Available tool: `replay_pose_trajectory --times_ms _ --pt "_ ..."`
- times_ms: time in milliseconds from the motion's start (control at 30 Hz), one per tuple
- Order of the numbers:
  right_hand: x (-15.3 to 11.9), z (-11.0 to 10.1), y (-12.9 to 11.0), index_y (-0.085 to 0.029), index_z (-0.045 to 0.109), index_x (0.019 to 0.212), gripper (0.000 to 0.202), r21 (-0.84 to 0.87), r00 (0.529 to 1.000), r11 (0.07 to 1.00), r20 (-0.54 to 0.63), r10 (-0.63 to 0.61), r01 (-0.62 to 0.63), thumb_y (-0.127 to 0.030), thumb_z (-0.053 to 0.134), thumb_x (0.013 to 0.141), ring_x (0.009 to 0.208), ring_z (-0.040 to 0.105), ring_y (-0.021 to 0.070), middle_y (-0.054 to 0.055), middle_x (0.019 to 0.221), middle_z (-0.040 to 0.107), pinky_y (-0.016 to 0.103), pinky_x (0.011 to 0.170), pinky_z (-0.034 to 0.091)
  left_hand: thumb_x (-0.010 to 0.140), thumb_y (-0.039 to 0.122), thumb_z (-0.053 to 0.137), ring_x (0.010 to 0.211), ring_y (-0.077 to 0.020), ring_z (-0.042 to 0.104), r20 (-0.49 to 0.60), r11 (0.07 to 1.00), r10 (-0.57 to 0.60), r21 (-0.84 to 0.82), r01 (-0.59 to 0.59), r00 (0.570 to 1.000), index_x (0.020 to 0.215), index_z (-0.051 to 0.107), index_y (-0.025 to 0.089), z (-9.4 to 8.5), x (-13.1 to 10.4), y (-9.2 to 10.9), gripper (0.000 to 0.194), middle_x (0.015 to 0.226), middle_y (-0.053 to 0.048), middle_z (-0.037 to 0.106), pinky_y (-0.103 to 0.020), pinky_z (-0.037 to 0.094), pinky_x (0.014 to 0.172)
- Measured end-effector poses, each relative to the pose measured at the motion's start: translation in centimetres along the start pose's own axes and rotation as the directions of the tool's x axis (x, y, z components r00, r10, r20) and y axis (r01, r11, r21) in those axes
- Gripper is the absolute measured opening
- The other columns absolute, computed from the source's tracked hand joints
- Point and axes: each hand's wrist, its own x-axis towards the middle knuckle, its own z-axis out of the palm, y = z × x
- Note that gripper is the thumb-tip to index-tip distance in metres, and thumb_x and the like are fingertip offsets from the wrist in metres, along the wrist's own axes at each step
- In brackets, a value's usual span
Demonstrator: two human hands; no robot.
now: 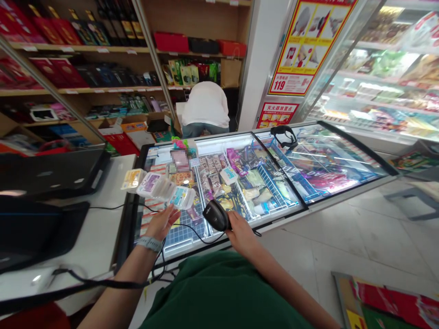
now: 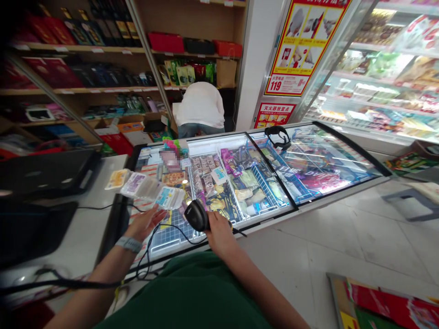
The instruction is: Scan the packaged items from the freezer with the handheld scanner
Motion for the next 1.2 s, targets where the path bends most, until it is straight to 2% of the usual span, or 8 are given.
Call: replay_pose_trajectory --times_ms 200,400,533,733,867,1000,1133,1200 --pt "-0.4 -0.2 0.3 -0.017 0.050 0.116 0.039 -0.006 0.999 0.999 -0.017 0.037 -0.037 -0.007 0.050 0.079 0.103 0.054 0.0228 0.010 0.110 0.056 0.036 0.092 0.042 0.089 0.015 0.060 0.080 -0.0164 0.070 0.083 0.989 -0.067 -0.124 0.077 0.994 0.096 0.064 0.014 1.6 0.4 0.1 0.008 0.093 -0.008 0.072 -0.032 0.060 0.076" --pt "-0.8 -0.4 0.5 -0.016 0.050 0.114 0.035 0.032 0.998 0.999 -0.047 0.035 -0.034 -0.007 0.050 0.080 0.103 0.053 0.0226 0.010 0.110 0.056 0.035 0.092 0.042 0.089 0.023 0.062 0.086 -0.0205 0.070 0.114 0.971 -0.109 -0.199 0.130 0.987 0.102 0.063 0.017 2.8 1.1 -0.3 0.014 0.102 -0.009 0.071 -0.041 0.058 0.080" --pt "-1.1 -0.4 0.6 -0.017 0.050 0.114 0.036 0.056 0.997 0.997 -0.053 0.052 -0.049 -0.007 0.050 0.080 0.104 0.054 0.0221 0.009 0.110 0.056 0.035 0.092 0.042 0.090 0.028 0.061 0.095 -0.0206 0.069 0.118 0.960 -0.089 -0.256 0.117 0.989 0.104 0.063 0.022 3.9 1.8 -0.9 0.016 0.105 -0.007 0.071 -0.041 0.058 0.082" --pt "-1.4 -0.5 0.7 -0.019 0.050 0.114 0.035 0.058 0.996 0.996 -0.056 0.074 -0.070 -0.008 0.050 0.081 0.104 0.054 0.0215 0.008 0.109 0.056 0.036 0.092 0.042 0.086 0.034 0.066 0.098 -0.0198 0.067 0.069 0.952 -0.069 -0.292 0.086 0.995 0.106 0.062 0.025 5.5 2.8 -0.8 0.021 0.103 -0.006 0.072 -0.035 0.057 0.079" --pt "-1.5 -0.4 0.9 -0.018 0.050 0.114 0.035 0.050 0.996 0.996 -0.061 0.071 -0.068 -0.008 0.051 0.081 0.104 0.054 0.0223 0.009 0.109 0.056 0.036 0.093 0.042 0.086 0.034 0.066 0.093 -0.0167 0.066 0.052 0.958 -0.071 -0.275 0.083 0.996 0.108 0.061 0.026 6.1 3.1 0.1 0.024 0.103 -0.004 0.070 -0.033 0.057 0.079" --pt "-1.6 -0.5 1.0 -0.017 0.050 0.114 0.033 0.062 0.994 0.995 -0.070 0.082 -0.078 -0.009 0.052 0.082 0.104 0.054 0.0227 0.010 0.109 0.056 0.037 0.092 0.042 0.086 0.038 0.065 0.090 -0.0156 0.066 0.067 0.969 -0.081 -0.227 0.094 0.994 0.108 0.061 0.026 6.1 2.5 0.5 0.025 0.102 -0.003 0.070 -0.033 0.056 0.080" --pt "-1.7 -0.5 1.5 -0.017 0.050 0.113 0.032 0.095 0.991 0.993 -0.107 0.078 -0.068 -0.009 0.052 0.082 0.103 0.054 0.0224 0.009 0.109 0.056 0.037 0.091 0.043 0.082 0.039 0.070 0.083 -0.0167 0.066 0.088 0.982 -0.159 -0.092 0.166 0.983 0.101 0.064 0.022 5.7 0.6 -0.9 0.026 0.093 -0.004 0.069 -0.032 0.055 0.075" --pt "-1.8 -0.6 1.9 -0.017 0.050 0.113 0.032 0.119 0.987 0.991 -0.136 0.080 -0.064 -0.009 0.052 0.082 0.103 0.055 0.0226 0.010 0.109 0.057 0.037 0.091 0.044 0.086 0.034 0.066 0.077 -0.0141 0.064 0.091 0.975 -0.220 0.005 0.220 0.971 0.099 0.063 0.019 5.8 -0.5 -2.2 0.020 0.088 -0.003 0.067 -0.030 0.054 0.071"
